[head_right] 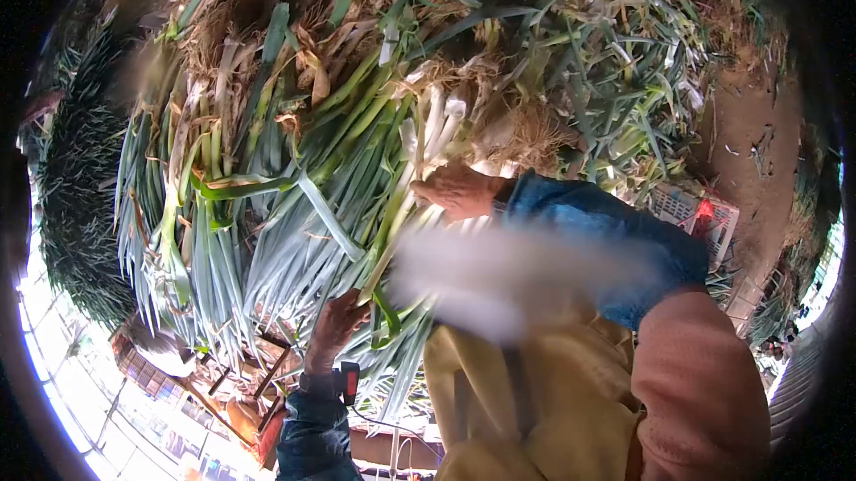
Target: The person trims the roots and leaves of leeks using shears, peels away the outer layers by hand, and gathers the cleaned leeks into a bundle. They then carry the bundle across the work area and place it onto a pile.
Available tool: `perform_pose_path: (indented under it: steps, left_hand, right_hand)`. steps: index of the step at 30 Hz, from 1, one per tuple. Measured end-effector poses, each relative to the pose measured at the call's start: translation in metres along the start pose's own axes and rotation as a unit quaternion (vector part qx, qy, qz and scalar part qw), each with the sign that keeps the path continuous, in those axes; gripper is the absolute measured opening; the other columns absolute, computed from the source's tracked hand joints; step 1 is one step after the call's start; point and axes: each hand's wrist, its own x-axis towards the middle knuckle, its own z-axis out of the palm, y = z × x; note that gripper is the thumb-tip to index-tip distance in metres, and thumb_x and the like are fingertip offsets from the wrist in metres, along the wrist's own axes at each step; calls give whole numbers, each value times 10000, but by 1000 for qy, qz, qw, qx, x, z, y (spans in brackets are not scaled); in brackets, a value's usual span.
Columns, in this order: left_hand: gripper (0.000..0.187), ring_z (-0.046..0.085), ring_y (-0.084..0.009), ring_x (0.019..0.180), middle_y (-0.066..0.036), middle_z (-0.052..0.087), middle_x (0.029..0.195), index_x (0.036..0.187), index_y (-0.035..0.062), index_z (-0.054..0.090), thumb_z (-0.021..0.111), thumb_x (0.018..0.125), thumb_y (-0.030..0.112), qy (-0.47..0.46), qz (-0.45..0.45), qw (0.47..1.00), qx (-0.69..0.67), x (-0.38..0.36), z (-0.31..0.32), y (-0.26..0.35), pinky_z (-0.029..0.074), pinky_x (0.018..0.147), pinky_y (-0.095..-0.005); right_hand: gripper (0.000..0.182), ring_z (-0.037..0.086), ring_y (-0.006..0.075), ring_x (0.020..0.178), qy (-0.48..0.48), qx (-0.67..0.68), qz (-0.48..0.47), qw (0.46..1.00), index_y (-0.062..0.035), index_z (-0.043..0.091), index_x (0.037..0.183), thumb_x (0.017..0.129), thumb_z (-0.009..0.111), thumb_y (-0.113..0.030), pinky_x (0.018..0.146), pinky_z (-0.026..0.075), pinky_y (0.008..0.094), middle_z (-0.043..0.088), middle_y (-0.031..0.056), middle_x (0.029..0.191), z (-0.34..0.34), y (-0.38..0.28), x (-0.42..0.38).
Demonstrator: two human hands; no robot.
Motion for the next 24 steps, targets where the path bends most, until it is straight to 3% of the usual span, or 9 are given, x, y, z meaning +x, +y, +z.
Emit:
perform_pose_path:
  steps: [2,5,6,7,8,14,19,22,24]
  left_hand:
    - [198,536,-171,553,-73,538,613,864,41,554,557,814,233,25,25,997,70,-8,-5,5,402,514,-306]
    - [206,548,-196,549,-111,533,615,860,46,558,543,809,245,69,167,977,113,-11,-2,22,416,516,-315]
    - [206,551,-204,551,-113,534,615,858,45,557,539,810,245,63,70,993,74,-7,3,33,420,515,-314]
    - [207,554,-211,552,-116,535,616,856,45,556,536,810,245,55,-29,997,34,-5,8,39,424,515,-313]
    - [181,570,-243,561,-111,561,637,864,58,556,521,819,230,53,-8,998,-30,2,13,30,438,512,-328]
    - [96,592,-254,615,-86,591,691,860,124,563,578,781,176,224,137,946,192,-1,22,44,439,530,-364]
    - [101,579,-279,619,-91,587,708,863,119,568,598,771,146,244,192,932,188,4,27,50,439,541,-363]
    - [168,618,-268,688,-110,617,771,922,77,590,621,759,102,206,145,950,182,2,25,57,470,582,-330]
    - [171,616,-268,685,-110,617,770,923,76,589,621,758,101,198,138,957,162,3,22,62,469,582,-330]
  right_hand:
    - [443,579,289,666,-45,102,-21,993,-65,471,1073,724,640,-279,574,447,384,572,117,683,0,-5,15]
    - [304,581,305,686,-8,154,-47,987,-95,534,989,743,620,-253,584,449,406,577,116,718,-17,-19,12]
    - [222,583,311,700,-32,153,-27,987,-90,570,910,753,611,-242,602,454,412,578,123,737,-24,-27,9]
    - [218,585,311,710,-19,191,-29,981,-75,566,909,756,608,-225,625,451,411,567,136,718,-27,-35,5]
    - [222,585,310,709,-6,259,-40,965,-62,569,917,761,605,-215,628,448,398,572,141,720,-11,-31,4]
    - [209,583,294,679,-65,406,45,910,-7,593,913,789,582,-175,619,437,345,597,162,748,-44,-42,-6]
    - [157,580,294,656,20,214,-10,976,-23,561,857,807,572,-171,580,441,360,567,141,670,-51,-41,-11]
    - [225,529,312,602,45,242,-21,969,-38,439,714,820,520,-218,545,410,385,452,149,591,-51,-40,-15]
    - [175,562,304,641,20,249,-27,968,-36,504,811,806,561,-202,566,438,383,526,133,673,-60,-45,-18]
